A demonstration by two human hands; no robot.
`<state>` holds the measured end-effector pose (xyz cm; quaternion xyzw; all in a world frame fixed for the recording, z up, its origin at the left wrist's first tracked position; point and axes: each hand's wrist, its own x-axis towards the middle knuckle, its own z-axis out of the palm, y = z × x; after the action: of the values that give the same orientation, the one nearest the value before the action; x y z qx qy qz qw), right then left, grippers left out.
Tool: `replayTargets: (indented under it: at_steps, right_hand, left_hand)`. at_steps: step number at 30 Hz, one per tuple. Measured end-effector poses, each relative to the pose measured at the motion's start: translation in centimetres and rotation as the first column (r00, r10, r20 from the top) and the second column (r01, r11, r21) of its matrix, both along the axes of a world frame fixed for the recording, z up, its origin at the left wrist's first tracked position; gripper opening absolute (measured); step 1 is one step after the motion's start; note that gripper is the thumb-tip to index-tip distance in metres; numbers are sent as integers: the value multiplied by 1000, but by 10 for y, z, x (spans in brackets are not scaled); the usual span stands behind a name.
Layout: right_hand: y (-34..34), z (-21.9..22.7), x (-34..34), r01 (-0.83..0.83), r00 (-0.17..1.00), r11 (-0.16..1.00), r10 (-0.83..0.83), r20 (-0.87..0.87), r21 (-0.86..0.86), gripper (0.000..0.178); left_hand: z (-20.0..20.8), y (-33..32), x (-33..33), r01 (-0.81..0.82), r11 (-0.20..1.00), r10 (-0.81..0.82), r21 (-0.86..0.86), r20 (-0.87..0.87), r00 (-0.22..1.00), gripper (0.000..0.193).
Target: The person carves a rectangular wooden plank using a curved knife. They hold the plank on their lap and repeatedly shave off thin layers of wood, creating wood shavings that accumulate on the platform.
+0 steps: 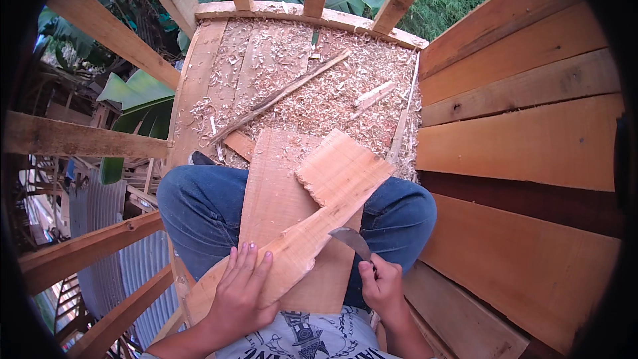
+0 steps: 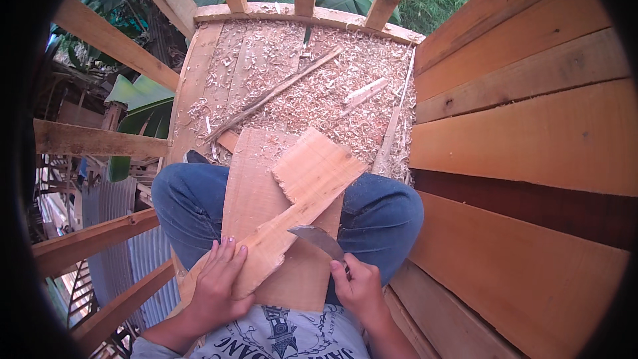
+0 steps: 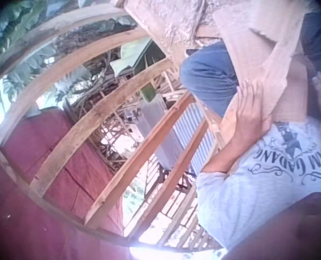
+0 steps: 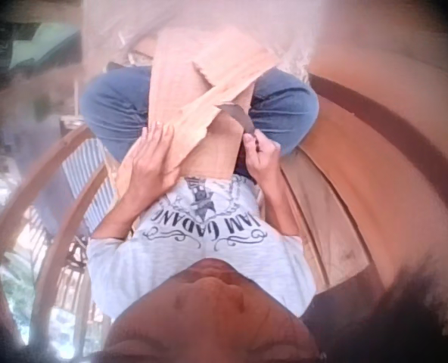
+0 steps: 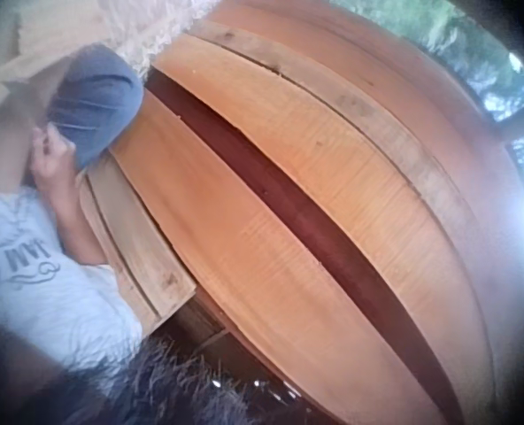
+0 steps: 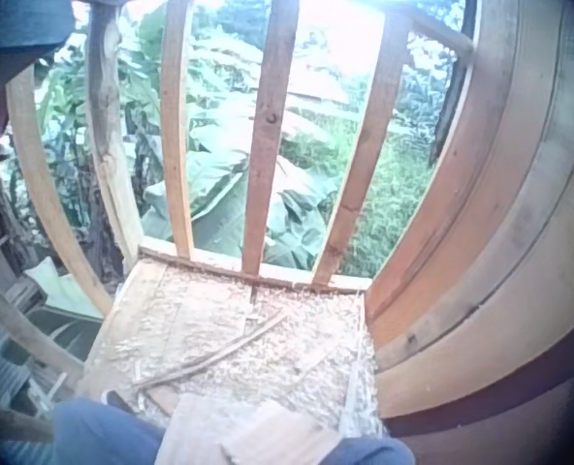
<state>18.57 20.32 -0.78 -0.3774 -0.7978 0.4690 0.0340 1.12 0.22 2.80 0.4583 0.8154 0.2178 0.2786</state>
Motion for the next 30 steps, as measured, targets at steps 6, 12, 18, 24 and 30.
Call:
replayTargets:
  at_steps: [6, 12, 18, 24, 30]
  right_hand:
    - [-16, 8, -5, -46, 993, 999, 45, 111, 12, 31]
    - [-13, 10, -16, -91, 981, 984, 63, 182, 152, 35]
    - [0, 0, -20, -91, 972, 935, 10, 233, 343, 41]
    - [30, 1, -15, 120, 947, 910, -225, 229, 396, 43]
    - [-11, 19, -26, -194, 944, 952, 114, 311, 238, 43]
  left_hand:
    - [-22, -7, 14, -133, 981, 122, 139, 84, 989, 76]
    - [-28, -11, 19, -128, 979, 120, 161, 62, 991, 80]
    - [-35, -13, 20, -133, 975, 124, 176, 63, 990, 79]
    - [-37, -16, 19, -131, 974, 122, 183, 61, 991, 80]
    - [-39, -14, 20, -113, 978, 106, 173, 53, 993, 80]
